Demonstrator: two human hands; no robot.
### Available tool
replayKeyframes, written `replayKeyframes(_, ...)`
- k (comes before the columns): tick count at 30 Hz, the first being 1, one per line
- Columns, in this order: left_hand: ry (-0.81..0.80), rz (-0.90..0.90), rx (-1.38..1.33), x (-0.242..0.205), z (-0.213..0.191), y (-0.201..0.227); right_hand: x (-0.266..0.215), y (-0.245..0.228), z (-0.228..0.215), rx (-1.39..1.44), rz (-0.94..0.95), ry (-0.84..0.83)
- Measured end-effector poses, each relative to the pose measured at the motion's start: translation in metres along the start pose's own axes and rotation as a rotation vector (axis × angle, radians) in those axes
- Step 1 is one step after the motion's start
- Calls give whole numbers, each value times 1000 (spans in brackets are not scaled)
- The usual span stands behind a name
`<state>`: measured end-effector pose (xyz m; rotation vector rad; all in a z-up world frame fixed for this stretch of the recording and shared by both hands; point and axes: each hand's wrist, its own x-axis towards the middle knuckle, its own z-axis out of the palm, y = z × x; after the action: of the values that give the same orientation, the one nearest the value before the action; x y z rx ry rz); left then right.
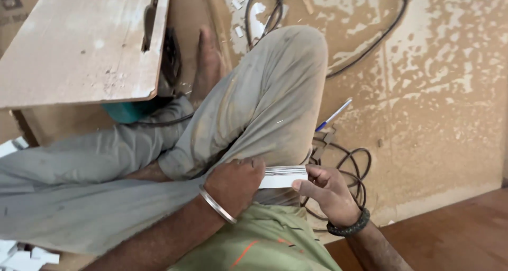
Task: Cutting small pieces of white and grey laminate or wood trim using a small tabletop circular saw.
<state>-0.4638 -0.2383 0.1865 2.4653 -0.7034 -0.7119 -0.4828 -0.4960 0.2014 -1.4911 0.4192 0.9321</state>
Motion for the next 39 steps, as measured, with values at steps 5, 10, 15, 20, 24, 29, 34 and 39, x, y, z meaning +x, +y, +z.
replayKeyframes(5,-1,48,-198,0,-46,-5,8,-19,-10,-227,-258,20)
replayKeyframes(10,196,194,-249,6,-1,-27,24,-11,-26,-660,-674,153)
replayKeyframes(15,487,273,15,2,11,-23,30,-1,-31,-775,-689,209)
replayKeyframes(20,478,241,51,0,14,-22,30,-1,-35,-852,-762,193)
replayKeyframes(24,517,255,114,3,33,-23,29,-3,-33,-999,-786,203)
replayKeyframes(29,553,278,130,3,37,-27,15,-18,-14,-1186,-935,290)
replayKeyframes(34,595,262,153,4,41,-23,15,-17,-6,-1425,-961,354)
replayKeyframes(39,630,285,154,16,72,-27,18,-28,0,-1383,-985,329)
